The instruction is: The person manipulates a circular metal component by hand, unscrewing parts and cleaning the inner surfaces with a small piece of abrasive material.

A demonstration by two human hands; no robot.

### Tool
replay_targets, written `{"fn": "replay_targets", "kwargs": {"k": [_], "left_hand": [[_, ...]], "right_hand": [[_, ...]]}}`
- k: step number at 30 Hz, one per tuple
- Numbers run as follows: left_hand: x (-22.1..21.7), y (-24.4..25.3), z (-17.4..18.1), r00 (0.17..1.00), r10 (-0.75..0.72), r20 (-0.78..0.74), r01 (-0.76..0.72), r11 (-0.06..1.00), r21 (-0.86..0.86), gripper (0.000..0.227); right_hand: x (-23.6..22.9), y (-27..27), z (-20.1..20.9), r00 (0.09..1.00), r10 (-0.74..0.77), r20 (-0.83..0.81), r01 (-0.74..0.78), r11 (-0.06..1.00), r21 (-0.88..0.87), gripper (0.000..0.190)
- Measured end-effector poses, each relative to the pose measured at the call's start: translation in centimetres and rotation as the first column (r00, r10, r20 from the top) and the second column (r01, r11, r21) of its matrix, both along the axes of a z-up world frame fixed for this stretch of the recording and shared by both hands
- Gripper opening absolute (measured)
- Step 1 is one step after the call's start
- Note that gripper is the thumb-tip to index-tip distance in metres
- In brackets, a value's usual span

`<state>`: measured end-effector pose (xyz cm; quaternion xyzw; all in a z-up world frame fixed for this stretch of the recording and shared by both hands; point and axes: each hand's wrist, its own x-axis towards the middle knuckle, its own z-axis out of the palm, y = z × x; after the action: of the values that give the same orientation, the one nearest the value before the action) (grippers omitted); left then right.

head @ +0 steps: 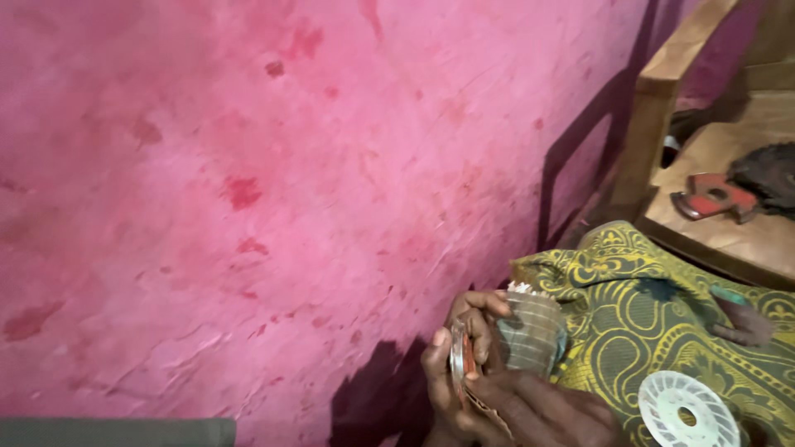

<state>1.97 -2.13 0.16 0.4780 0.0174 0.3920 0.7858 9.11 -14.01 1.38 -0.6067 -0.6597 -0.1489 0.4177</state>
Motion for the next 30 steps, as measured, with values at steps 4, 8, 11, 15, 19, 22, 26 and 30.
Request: {"fn": "replay_targets", "kwargs": {"k": [4, 8, 11, 15, 19, 22, 26, 30], "left_hand": [[-0.2, 0.5, -0.7, 0.996, -0.024, 0.086, 0.029, 0.998, -0.06, 0.054], [-0.6, 0.2, -0.4, 1.0, 0.011, -0.026, -0.01, 0.999, 0.04, 0.062], [-1.3, -0.1, 0.3, 0.996, -0.014, -0.093, 0.032, 0.98, 0.197, 0.067], [-1.4, -0.3, 1.2, 0.988, -0.089, -0.126, 0.114, 0.971, 0.209, 0.073], [-1.5, -0.2, 1.7, 0.993, -0.049, -0.108, 0.086, 0.925, 0.371, 0.073], [-1.5, 0.0, 1.4, 0.985, -0.116, -0.129, 0.146, 0.958, 0.248, 0.068], [-0.4, 1.2, 0.6, 0.979, -0.205, -0.017, 0.205, 0.978, 0.039, 0.064], [0.0, 1.9, -0.3, 0.947, -0.169, 0.273, 0.229, 0.951, -0.208, 0.045]], "right_hand": [[-0.7, 0.1, -2.3, 0.92, 0.066, -0.386, -0.086, 0.996, -0.034, 0.015], [0.6, 0.1, -1.9, 0.716, 0.116, -0.689, -0.159, 0.987, 0.0, 0.012], [1.4, -0.2, -1.3, 0.579, 0.19, -0.793, -0.238, 0.97, 0.058, 0.013], [2.0, -1.0, -1.3, 0.522, 0.111, -0.846, -0.27, 0.962, -0.041, 0.018], [2.3, -1.7, -1.7, 0.428, 0.079, -0.9, -0.302, 0.951, -0.06, 0.017], [2.1, -1.7, -2.0, 0.359, 0.062, -0.931, -0.261, 0.965, -0.036, 0.018], [2.5, -1.2, -2.0, 0.282, -0.184, -0.941, -0.111, 0.968, -0.223, 0.021], [3.2, -0.5, -2.3, 0.212, -0.154, -0.965, -0.075, 0.982, -0.173, 0.023]]}}
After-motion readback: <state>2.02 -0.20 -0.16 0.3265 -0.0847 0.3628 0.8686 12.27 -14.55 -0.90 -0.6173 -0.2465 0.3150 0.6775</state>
